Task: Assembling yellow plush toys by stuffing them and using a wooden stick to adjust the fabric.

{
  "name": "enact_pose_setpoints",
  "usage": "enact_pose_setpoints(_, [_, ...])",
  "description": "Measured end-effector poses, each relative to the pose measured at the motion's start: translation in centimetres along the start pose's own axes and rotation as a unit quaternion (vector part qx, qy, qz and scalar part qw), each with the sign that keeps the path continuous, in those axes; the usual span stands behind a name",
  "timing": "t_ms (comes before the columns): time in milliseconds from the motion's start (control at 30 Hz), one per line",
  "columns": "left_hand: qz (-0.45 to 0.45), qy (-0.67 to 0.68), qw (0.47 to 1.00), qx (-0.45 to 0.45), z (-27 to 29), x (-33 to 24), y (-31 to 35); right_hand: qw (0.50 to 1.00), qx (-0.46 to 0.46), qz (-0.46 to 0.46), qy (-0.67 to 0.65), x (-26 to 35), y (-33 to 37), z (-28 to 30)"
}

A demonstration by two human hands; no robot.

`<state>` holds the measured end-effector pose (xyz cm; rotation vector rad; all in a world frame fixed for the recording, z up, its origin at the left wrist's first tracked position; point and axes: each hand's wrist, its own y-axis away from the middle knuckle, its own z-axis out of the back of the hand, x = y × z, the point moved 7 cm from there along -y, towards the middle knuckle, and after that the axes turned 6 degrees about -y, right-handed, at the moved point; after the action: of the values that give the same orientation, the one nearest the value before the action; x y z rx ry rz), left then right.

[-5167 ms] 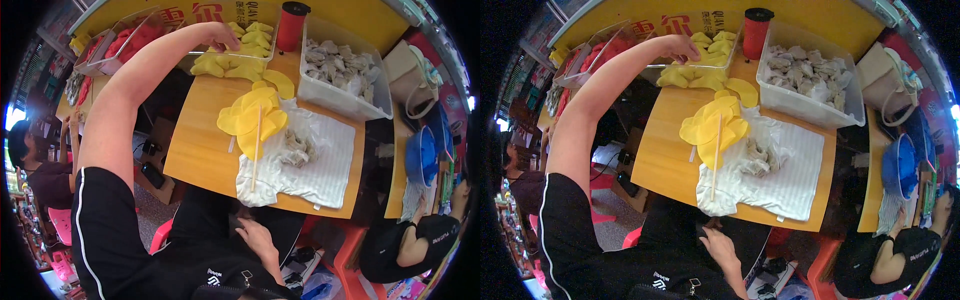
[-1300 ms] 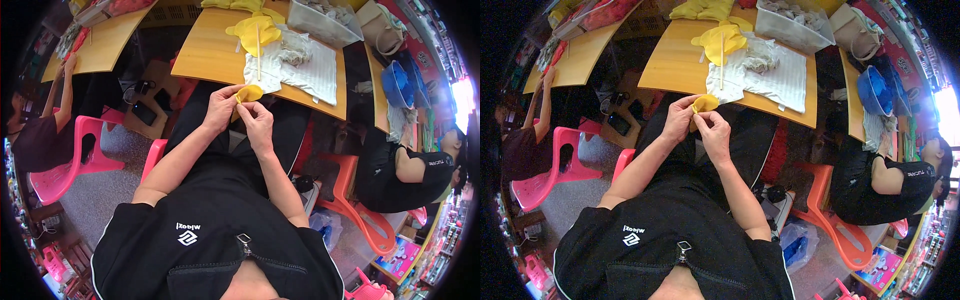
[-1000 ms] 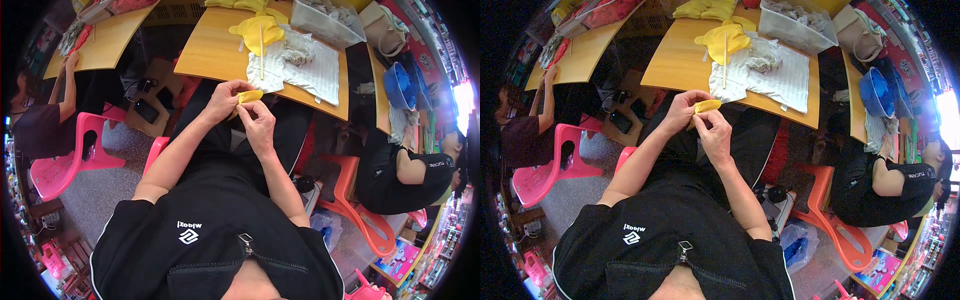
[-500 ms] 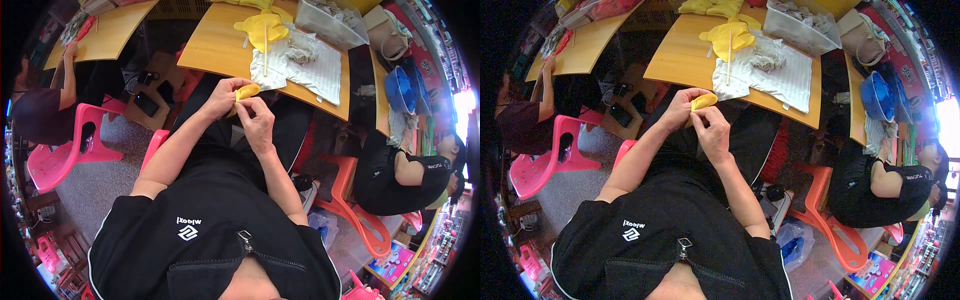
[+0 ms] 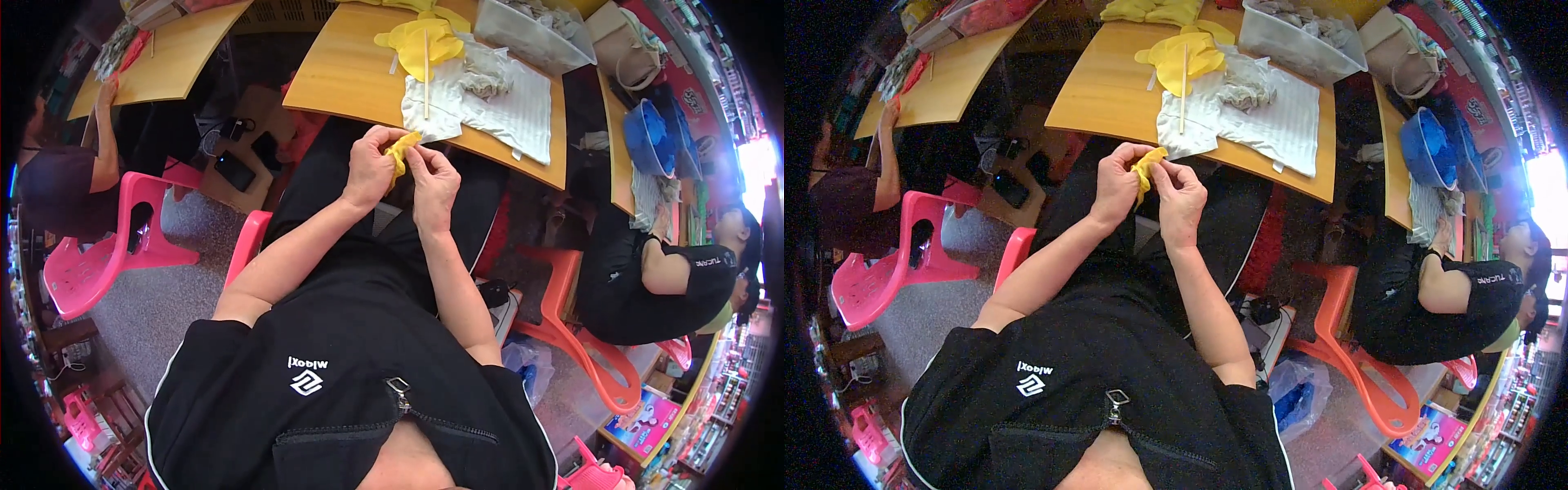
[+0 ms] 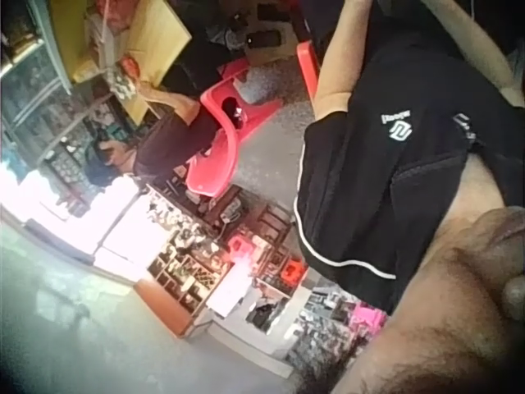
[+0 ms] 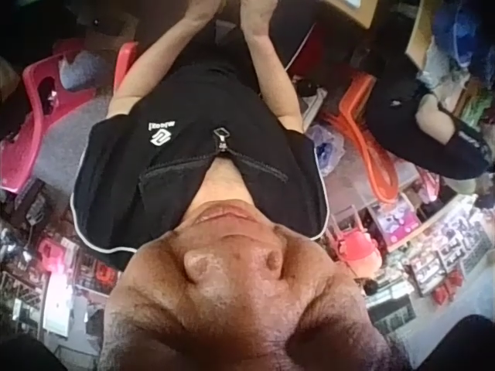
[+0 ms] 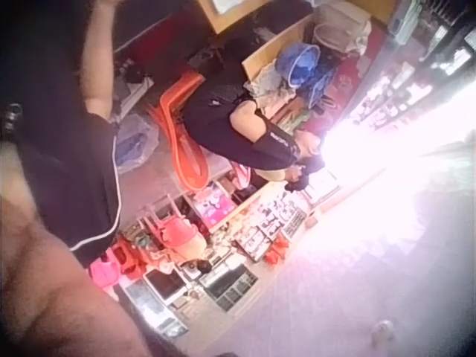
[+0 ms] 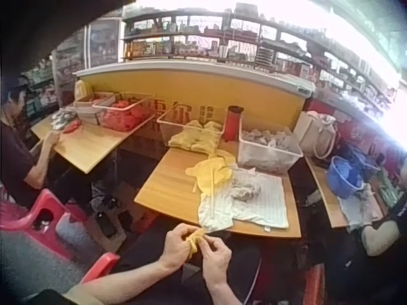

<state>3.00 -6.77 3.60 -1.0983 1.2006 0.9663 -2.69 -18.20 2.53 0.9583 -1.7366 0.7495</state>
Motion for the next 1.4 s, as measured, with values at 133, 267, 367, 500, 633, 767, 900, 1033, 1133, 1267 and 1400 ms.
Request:
enact_pose_setpoints(133, [-0.058,-0.103,0.993,-0.032,0.1,-1.1,0.7,0.998,0.005,-0.02,0.052,-0.7,-0.3,0.4])
enact_pose_setpoints(267, [-0.068,-0.125,0.989,-0.046,0.1,-1.3,0.6,0.994,0.009,-0.007,0.109,-0.8,-0.3,0.2])
enact_pose_setpoints(367, [-0.066,-0.13,0.988,-0.047,0.3,-1.1,0.1,0.993,0.033,-0.106,-0.044,-2.2,-0.3,-0.4])
enact_pose_setpoints(500, [-0.1,-0.169,0.979,-0.049,0.2,-1.2,0.5,0.979,0.061,-0.168,-0.095,-3.1,-0.1,-0.4])
enact_pose_setpoints(633, [-0.141,-0.188,0.969,-0.081,0.1,-1.3,0.8,0.994,0.048,-0.093,-0.035,-2.7,-0.4,-0.1])
enact_pose_setpoints(767, [-0.121,-0.182,0.974,-0.066,0.0,-0.7,0.7,0.992,0.037,-0.012,0.118,-1.5,-0.5,0.2])
enact_pose_setpoints(900, [-0.045,-0.127,0.991,-0.015,-0.1,-0.1,1.2,0.949,0.03,0.13,0.286,1.9,-0.4,-0.1])
enact_pose_setpoints(1033, [0.005,-0.08,0.996,0.048,-0.1,1.3,1.1,0.948,0.034,0.115,0.295,1.6,-1.1,0.7])
enact_pose_setpoints(1133, [0.132,0.046,0.988,0.069,-0.5,3.5,1.2,0.944,0.042,0.126,0.301,1.3,-1.3,0.7])
enact_pose_setpoints(1267, [0.275,0.347,0.885,0.145,-2.0,4.6,2.3,0.955,0.065,0.107,0.269,1.1,-1.3,0.6])
enact_pose_setpoints(1400, [0.278,0.405,0.86,0.139,-1.7,4.7,2.5,0.975,0.092,0.031,0.201,0.1,-1.2,0.3])
